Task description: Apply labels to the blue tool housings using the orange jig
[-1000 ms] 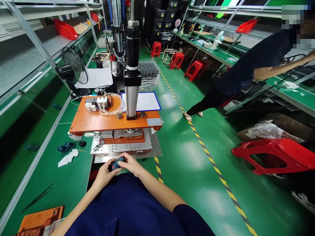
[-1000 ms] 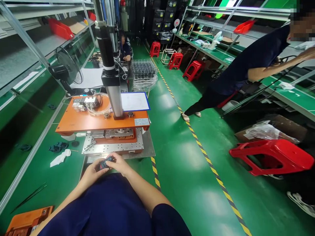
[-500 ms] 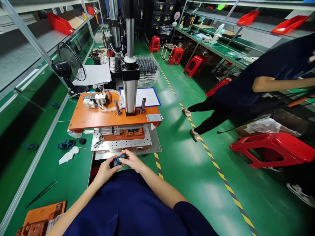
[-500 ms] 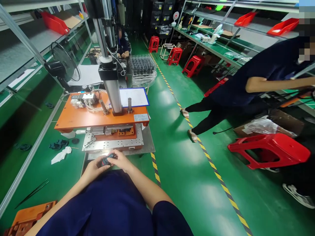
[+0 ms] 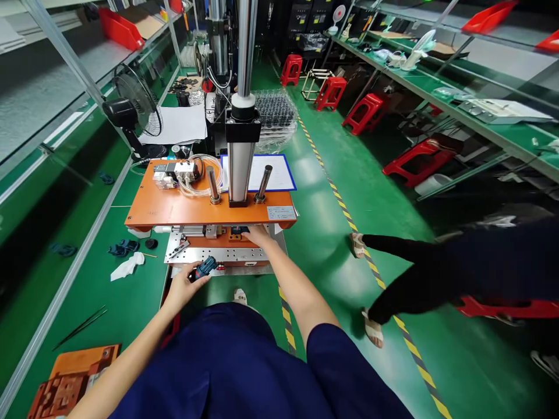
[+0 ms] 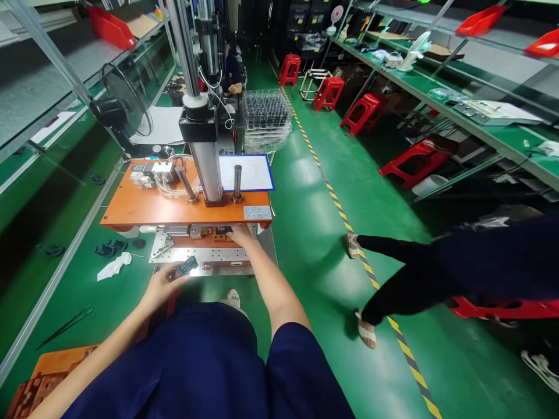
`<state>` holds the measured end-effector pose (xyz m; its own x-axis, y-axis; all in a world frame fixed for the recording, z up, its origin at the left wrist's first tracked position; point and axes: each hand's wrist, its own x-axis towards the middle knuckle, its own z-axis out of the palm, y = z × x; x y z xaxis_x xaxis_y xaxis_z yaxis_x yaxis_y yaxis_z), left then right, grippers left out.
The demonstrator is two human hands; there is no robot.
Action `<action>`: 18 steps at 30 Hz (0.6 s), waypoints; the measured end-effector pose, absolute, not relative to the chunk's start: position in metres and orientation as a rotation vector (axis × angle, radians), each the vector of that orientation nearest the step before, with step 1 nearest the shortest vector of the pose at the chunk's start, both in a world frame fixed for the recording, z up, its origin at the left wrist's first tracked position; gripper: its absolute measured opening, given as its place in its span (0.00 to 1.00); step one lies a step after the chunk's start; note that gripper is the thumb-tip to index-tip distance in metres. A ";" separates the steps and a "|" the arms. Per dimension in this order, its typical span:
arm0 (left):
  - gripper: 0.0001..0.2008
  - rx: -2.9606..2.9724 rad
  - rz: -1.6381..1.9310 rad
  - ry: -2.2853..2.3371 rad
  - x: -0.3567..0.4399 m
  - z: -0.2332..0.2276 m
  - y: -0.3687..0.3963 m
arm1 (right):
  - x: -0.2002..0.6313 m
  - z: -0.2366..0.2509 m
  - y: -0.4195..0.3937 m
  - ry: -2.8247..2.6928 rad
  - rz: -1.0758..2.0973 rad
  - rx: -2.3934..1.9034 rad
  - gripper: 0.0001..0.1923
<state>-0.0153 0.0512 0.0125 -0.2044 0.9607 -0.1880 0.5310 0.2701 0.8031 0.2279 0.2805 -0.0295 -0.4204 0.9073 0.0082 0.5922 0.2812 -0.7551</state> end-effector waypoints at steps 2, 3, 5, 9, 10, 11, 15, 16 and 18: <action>0.27 1.452 0.791 1.856 -0.015 0.012 0.060 | 0.225 -0.032 0.284 -2.138 0.936 -1.326 0.20; 0.26 1.509 0.785 1.857 -0.015 0.012 0.067 | 0.226 -0.033 0.283 -2.137 0.921 -1.317 0.21; 0.25 1.595 0.758 1.854 -0.012 0.012 0.086 | 0.232 -0.033 0.273 -2.111 0.886 -1.303 0.22; 0.25 1.704 0.686 1.819 0.004 0.010 0.140 | 0.261 -0.039 0.224 -1.958 0.811 -1.344 0.21; 0.25 1.735 0.661 1.801 0.010 0.008 0.156 | 0.270 -0.042 0.207 -1.904 0.796 -1.369 0.20; 0.24 1.765 0.633 1.783 0.017 0.005 0.172 | 0.280 -0.046 0.190 -1.850 0.784 -1.398 0.20; 0.17 1.855 0.527 1.741 0.042 -0.008 0.224 | 0.316 -0.064 0.133 -1.649 0.773 -1.521 0.18; 0.15 1.870 0.505 1.735 0.046 -0.012 0.232 | 0.324 -0.069 0.125 -1.606 0.778 -1.547 0.18; 0.11 1.900 0.475 1.719 0.052 -0.019 0.241 | 0.338 -0.076 0.115 -1.524 0.793 -1.591 0.19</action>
<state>0.0519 0.2405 -0.0193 0.1290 0.9876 -0.0894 0.8012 -0.0507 0.5962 0.3384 0.1155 -0.0760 0.0865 0.9933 0.0765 0.5078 0.0221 -0.8612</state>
